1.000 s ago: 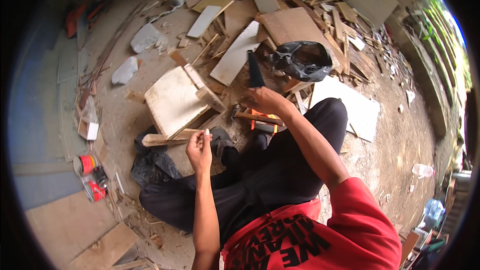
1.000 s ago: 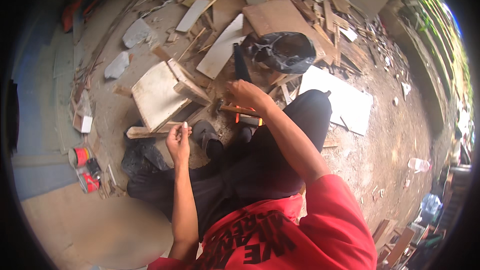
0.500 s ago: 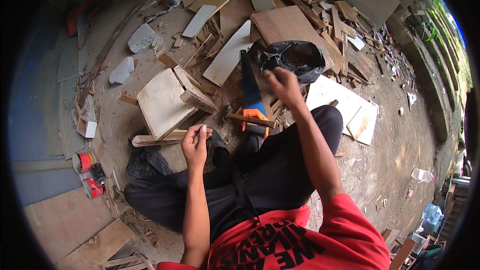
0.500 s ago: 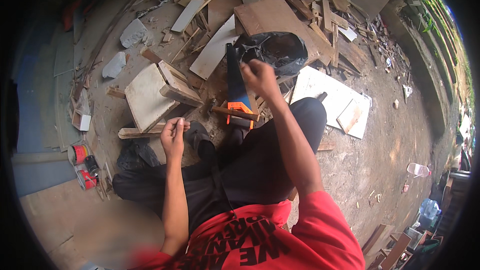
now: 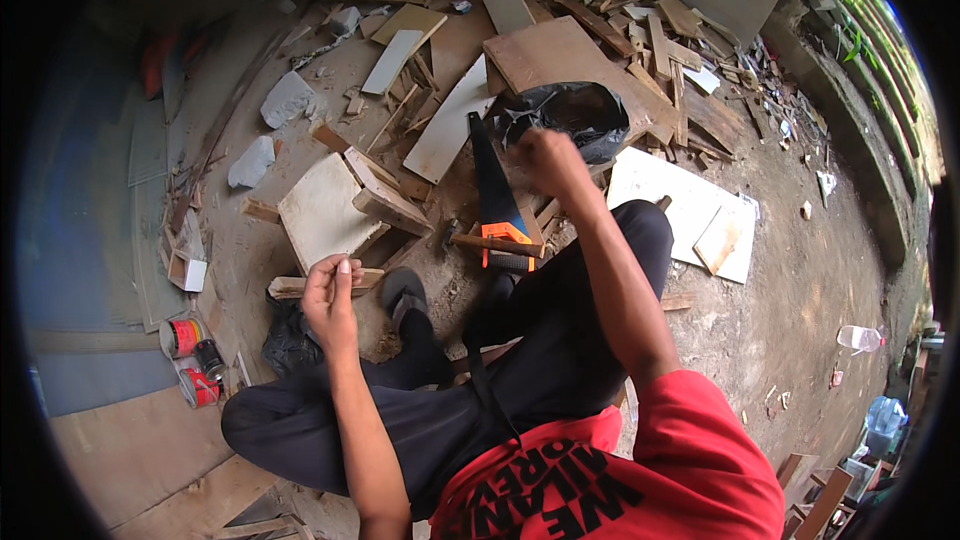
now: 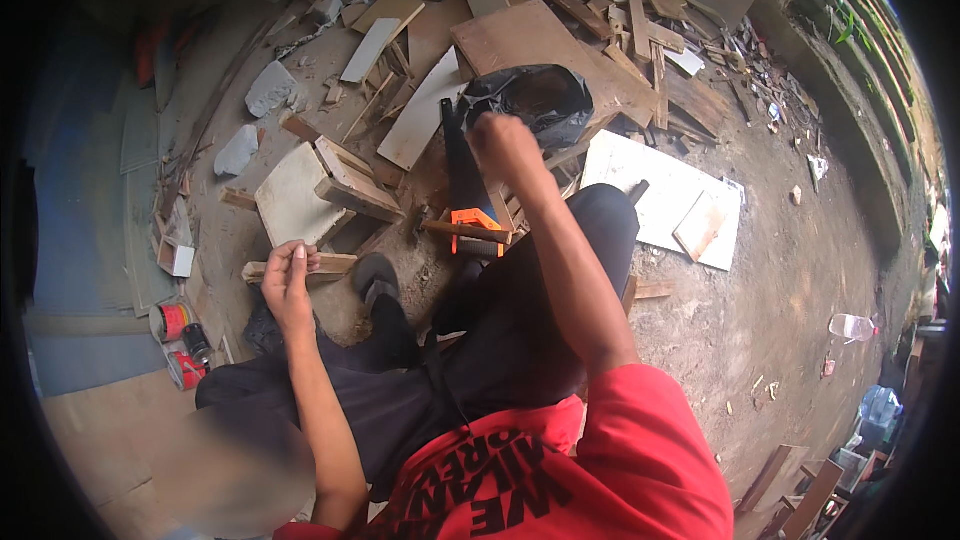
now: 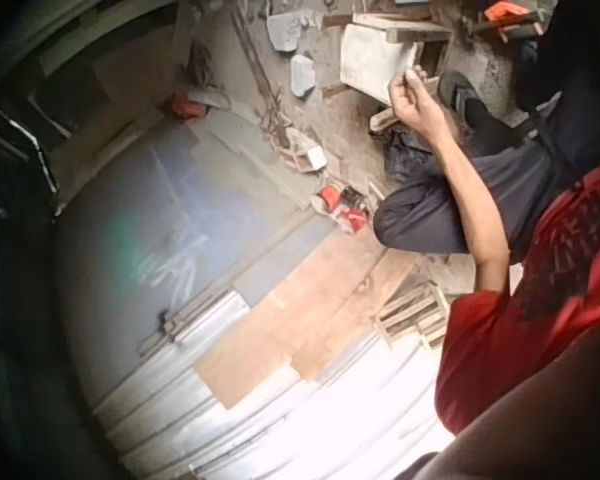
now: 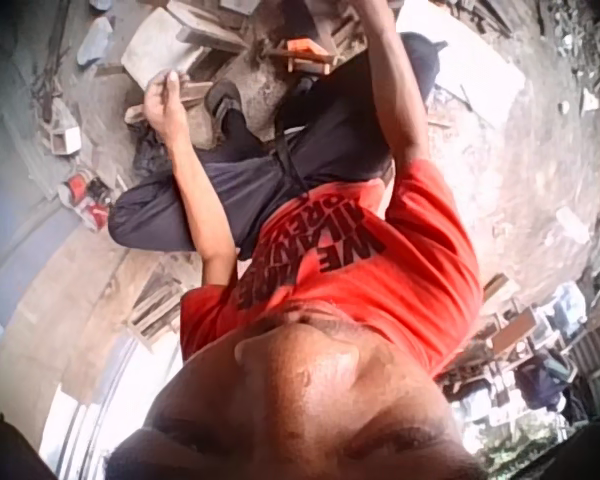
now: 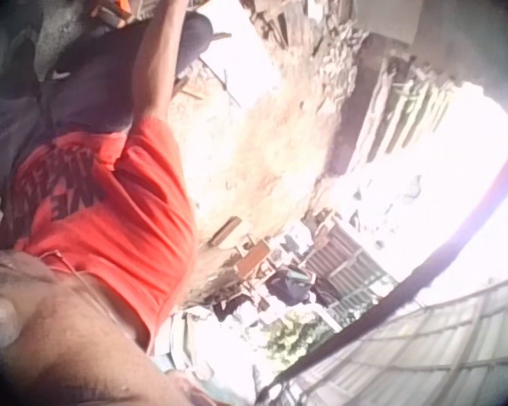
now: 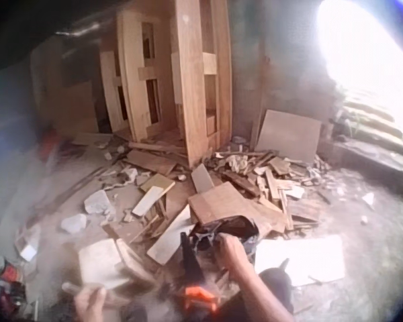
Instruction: The person sits on the floor and assembles a small wooden frame by hammering nails into the joints. They retrieve nails from a black bag and use a hammer to secure the pieces together.
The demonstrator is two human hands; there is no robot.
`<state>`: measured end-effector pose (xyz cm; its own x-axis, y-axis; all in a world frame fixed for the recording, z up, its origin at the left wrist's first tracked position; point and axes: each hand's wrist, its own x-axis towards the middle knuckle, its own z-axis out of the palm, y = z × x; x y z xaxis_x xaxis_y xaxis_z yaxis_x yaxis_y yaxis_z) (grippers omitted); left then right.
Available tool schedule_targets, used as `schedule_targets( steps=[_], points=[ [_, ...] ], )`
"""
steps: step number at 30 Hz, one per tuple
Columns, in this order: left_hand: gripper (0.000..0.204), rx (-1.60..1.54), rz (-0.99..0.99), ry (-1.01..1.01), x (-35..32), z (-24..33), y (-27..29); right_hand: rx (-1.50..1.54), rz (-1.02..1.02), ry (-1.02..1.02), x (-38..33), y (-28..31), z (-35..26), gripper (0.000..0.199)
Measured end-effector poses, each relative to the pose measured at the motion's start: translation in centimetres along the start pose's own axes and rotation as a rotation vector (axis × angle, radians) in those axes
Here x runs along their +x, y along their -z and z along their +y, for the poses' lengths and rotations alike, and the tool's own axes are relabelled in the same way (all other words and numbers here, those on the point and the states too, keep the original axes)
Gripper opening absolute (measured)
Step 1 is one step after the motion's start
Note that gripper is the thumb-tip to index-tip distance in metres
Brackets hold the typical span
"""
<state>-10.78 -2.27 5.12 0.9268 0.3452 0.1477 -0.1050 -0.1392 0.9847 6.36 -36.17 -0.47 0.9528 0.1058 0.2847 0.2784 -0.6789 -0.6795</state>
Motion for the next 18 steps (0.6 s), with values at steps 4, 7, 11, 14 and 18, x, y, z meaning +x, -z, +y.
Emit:
schedule_targets(
  steps=[4,7,11,14,18],
  points=[
    [0.016,-0.080,-0.220,-0.001,3.3,2.8,-5.3,-0.193,0.313,-0.152,3.0,7.1,8.3,0.017],
    [0.015,0.053,-0.350,-0.110,4.5,3.0,-11.5,-0.140,0.135,-0.142,3.1,8.0,9.7,0.020],
    [0.020,0.280,-0.558,-0.309,5.8,1.4,-21.4,-0.205,0.133,-0.002,1.3,4.9,13.2,0.034],
    [0.031,0.495,-0.669,-0.660,7.0,-2.3,-28.2,-0.189,0.198,-0.014,0.2,3.4,14.3,0.048],
    [0.043,0.845,-0.633,-0.653,8.5,-7.7,-33.0,-0.279,0.143,-0.018,1.1,3.9,12.9,0.043]
  ],
)
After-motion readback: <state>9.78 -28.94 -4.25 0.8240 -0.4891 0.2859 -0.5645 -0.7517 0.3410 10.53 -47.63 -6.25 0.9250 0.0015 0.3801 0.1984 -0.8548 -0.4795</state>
